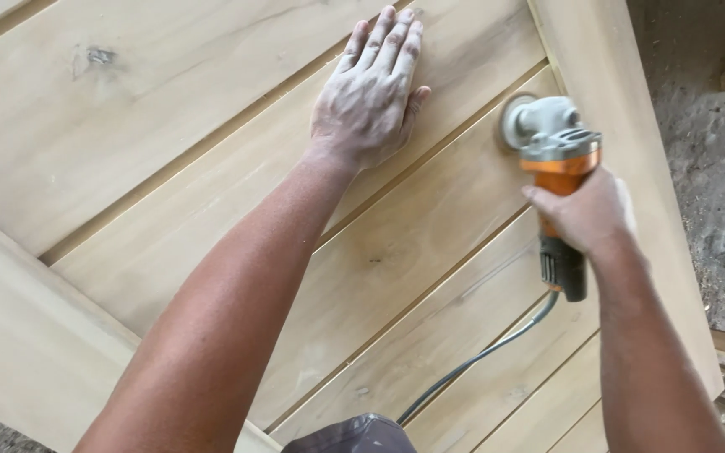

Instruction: Sand a wooden door using a power sander.

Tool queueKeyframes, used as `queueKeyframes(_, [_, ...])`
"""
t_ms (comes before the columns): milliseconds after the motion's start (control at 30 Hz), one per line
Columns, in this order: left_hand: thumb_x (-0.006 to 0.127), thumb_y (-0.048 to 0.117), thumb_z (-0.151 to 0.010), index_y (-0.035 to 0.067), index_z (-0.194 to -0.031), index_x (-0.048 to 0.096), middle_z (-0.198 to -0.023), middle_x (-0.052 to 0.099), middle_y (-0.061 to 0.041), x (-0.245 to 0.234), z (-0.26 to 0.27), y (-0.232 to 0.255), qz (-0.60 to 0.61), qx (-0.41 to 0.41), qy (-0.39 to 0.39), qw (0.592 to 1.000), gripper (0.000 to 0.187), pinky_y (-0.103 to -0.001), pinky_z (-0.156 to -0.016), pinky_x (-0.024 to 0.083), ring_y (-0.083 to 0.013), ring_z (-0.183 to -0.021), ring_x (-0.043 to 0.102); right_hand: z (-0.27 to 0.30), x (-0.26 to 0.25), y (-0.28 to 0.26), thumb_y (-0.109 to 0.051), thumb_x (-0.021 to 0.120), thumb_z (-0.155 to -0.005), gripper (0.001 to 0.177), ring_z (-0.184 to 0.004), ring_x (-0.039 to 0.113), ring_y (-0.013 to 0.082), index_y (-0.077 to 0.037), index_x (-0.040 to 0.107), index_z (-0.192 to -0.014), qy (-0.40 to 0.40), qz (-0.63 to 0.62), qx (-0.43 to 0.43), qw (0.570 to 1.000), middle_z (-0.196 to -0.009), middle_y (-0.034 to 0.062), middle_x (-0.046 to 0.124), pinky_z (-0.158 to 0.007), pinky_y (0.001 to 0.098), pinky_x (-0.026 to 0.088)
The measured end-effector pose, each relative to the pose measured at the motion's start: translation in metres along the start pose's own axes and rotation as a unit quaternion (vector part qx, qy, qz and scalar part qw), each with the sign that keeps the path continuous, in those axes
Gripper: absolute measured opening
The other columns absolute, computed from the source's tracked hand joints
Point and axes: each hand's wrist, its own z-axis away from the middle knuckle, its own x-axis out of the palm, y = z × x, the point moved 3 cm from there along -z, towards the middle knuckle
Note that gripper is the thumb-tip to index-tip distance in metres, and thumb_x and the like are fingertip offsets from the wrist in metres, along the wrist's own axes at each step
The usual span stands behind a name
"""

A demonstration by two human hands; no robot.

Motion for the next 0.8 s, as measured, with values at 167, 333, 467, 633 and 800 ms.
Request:
queueKeyframes(167, [0.041,0.037,-0.109,-0.005,-0.154,0.034,-0.156,0.044,-0.023,-0.01,0.006,-0.011,0.081,-0.017,-0.007,0.997,0.062,-0.046,-0.128,0.016,-0.0344,-0.152,0.031,0.079,0.018,-0.053,-0.037,0.091,-0.071,0.06,-0.096,0.074,0.0332,-0.004,0.069,-0.116,-0.007,0.043,-0.089,0.995,-0.104,0.0182,0.075,-0.088,0.0442,0.057])
queueKeyframes(333, [0.04,0.032,-0.109,-0.002,-0.153,0.036,-0.152,0.05,-0.022,-0.019,0.037,-0.026,0.128,0.026,-0.045,0.99,0.056,-0.04,-0.128,0.022,-0.03,-0.148,0.041,0.182,0.054,-0.097,-0.032,0.088,-0.067,0.063,-0.088,0.074,0.036,-0.011,0.064,-0.121,-0.066,0.033,-0.161,0.984,-0.093,0.0158,0.077,-0.079,0.0456,0.059])
queueKeyframes(467, [0.037,0.017,-0.105,-0.001,-0.154,0.036,-0.156,0.047,-0.021,-0.033,0.081,-0.045,0.081,0.066,-0.076,0.992,0.052,-0.038,-0.128,0.022,-0.0287,-0.15,0.039,0.249,0.089,-0.114,-0.033,0.089,-0.067,0.066,-0.083,0.074,0.0347,-0.02,0.063,-0.125,-0.107,0.053,-0.202,0.972,-0.091,0.0121,0.076,-0.074,0.0452,0.06])
queueKeyframes(633, [0.034,0.002,-0.1,-0.001,-0.159,0.031,-0.164,0.036,-0.016,-0.079,0.15,-0.055,0.003,0.078,-0.106,0.991,0.059,-0.038,-0.128,0.02,-0.0264,-0.153,0.031,0.29,0.108,-0.111,-0.034,0.085,-0.077,0.053,-0.088,0.074,0.0315,-0.013,0.058,-0.117,-0.204,0.156,-0.319,0.912,-0.1,0.0119,0.072,-0.075,0.0441,0.06])
queueKeyframes(800, [0.035,0.016,-0.106,0.003,-0.156,0.039,-0.165,0.035,-0.012,-0.098,0.196,-0.053,-0.041,0.054,-0.081,0.994,0.052,-0.039,-0.127,0.019,-0.0251,-0.153,0.03,0.237,0.076,-0.083,-0.036,0.091,-0.066,0.064,-0.09,0.074,0.035,-0.015,0.061,-0.119,-0.114,0.085,-0.244,0.959,-0.097,0.0133,0.075,-0.079,0.0455,0.059])
